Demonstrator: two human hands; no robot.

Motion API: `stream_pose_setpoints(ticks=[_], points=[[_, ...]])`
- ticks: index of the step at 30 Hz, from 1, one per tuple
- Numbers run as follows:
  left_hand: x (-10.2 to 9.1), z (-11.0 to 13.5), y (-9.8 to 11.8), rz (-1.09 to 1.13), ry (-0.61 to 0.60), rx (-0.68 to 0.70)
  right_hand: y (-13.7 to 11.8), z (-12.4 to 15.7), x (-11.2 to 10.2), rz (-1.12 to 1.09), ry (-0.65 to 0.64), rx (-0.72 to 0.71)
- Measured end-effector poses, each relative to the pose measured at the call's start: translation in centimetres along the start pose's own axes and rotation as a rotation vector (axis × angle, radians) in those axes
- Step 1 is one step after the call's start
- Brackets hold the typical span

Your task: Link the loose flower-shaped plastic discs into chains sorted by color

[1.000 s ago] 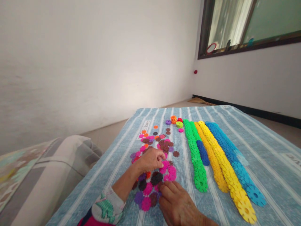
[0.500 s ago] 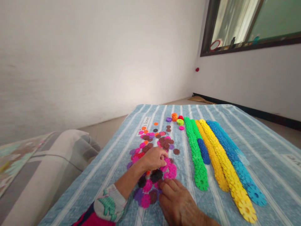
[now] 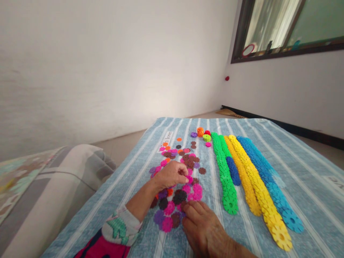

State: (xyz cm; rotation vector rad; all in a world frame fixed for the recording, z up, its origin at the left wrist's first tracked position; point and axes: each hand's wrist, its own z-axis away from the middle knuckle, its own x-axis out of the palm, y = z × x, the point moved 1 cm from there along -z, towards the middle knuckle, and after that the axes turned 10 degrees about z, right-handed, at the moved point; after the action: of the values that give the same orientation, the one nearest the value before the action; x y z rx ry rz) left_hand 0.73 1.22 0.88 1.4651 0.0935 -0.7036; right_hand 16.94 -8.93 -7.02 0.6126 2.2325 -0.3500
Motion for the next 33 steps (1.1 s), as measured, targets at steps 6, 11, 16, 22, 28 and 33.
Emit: stream_pose_setpoints(ticks=[6, 11, 16, 22, 28, 33], points=[[0.2, 0.2, 0.1, -0.096, -0.131, -0.055, 0.2, 0.2, 0.3, 0.001, -0.014, -0.020], [0.5, 0.4, 0.6, -0.312, -0.112, -0.096, 0.2, 0.1, 0.2, -0.004, -0.033, -0.010], [1.0, 1.2, 1.5, -0.467, -0.087, -0.133, 0.0, -0.1, -0.2, 0.000, -0.034, 0.005], [1.3, 1.1, 1.8, -0.495, -0.074, -0.118, 0.0, -0.1, 0.1, 0.017, -0.022, -0.001], [0.8, 0.7, 1.0, -0.274, -0.114, -0.118, 0.3, -0.4, 1.1, 0.092, 0.085, -0.037], [0.0, 0.5, 0.1, -0.025, -0.118, -0.092, 0.4, -0.4, 2.1, 0.132, 0.145, -0.051]])
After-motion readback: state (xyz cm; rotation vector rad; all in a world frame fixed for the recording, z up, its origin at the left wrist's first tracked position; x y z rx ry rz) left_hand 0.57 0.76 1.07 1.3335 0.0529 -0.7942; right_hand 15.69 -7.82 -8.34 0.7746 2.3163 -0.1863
